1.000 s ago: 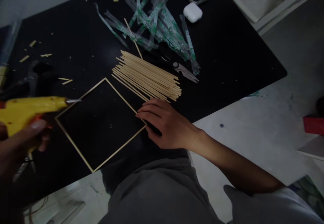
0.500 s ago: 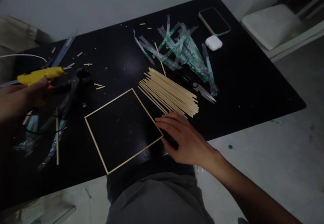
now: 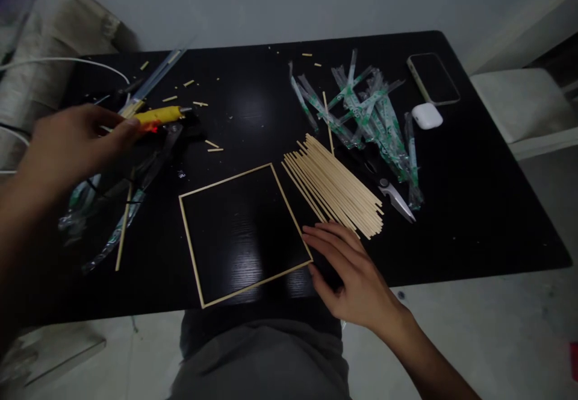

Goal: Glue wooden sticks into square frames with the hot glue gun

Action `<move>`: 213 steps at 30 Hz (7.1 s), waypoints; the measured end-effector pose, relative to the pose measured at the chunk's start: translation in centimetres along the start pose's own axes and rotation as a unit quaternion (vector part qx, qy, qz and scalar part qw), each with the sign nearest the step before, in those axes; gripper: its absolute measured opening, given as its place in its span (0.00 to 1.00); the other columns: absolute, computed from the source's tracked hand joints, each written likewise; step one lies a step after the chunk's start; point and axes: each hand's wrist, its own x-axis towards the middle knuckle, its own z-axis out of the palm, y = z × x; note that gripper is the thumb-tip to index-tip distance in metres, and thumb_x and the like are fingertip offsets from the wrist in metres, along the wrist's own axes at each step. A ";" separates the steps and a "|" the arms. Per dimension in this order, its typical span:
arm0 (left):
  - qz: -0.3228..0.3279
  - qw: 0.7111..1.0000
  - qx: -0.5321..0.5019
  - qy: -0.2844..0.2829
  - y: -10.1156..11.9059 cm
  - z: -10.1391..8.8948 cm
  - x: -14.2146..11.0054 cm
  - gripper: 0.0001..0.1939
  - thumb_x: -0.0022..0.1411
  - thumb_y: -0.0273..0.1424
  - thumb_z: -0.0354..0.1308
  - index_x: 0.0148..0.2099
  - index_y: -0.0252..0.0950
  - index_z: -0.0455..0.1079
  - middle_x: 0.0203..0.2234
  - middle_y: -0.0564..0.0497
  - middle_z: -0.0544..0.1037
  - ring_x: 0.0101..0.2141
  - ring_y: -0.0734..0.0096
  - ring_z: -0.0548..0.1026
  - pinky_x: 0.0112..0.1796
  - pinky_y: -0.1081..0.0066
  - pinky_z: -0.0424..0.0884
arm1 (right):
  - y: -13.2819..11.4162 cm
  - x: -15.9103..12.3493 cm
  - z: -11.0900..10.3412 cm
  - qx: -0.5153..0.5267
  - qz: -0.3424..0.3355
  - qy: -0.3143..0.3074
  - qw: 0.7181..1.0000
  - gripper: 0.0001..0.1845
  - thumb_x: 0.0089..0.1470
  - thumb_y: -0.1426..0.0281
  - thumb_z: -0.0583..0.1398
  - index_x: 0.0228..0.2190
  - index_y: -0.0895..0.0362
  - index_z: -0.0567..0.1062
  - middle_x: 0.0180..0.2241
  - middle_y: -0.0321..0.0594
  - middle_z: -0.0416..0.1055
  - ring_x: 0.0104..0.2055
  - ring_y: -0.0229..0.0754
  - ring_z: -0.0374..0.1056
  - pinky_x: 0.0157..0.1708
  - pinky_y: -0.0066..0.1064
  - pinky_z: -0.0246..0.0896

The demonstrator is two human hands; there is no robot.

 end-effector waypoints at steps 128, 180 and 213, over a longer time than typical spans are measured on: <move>0.588 0.767 -0.213 -0.145 11.8 10.0 -13.8 0.31 0.72 0.41 0.60 0.71 0.34 0.64 0.71 0.37 0.66 0.71 0.46 0.62 0.70 0.43 0.57 | 0.0 0.2 -0.3 0.015 -0.013 0.028 0.999 0.24 0.56 0.79 0.67 0.53 0.53 0.80 0.53 0.48 0.79 0.58 0.57 0.75 0.61 0.59 0.70; 0.590 0.766 -0.211 -0.144 11.8 9.9 -13.6 0.31 0.72 0.43 0.60 0.71 0.34 0.64 0.71 0.38 0.66 0.71 0.46 0.62 0.70 0.43 0.58 | -0.1 0.5 -0.4 0.029 -0.004 0.029 0.999 0.23 0.58 0.77 0.66 0.54 0.50 0.79 0.54 0.45 0.80 0.59 0.56 0.73 0.59 0.60 0.72; 0.590 0.767 -0.209 -0.145 12.0 9.8 -13.7 0.32 0.71 0.42 0.61 0.70 0.32 0.65 0.70 0.37 0.67 0.70 0.45 0.63 0.69 0.42 0.60 | -0.1 0.4 -0.3 0.037 0.000 0.029 0.999 0.24 0.58 0.78 0.66 0.54 0.49 0.79 0.54 0.44 0.79 0.60 0.56 0.73 0.59 0.59 0.71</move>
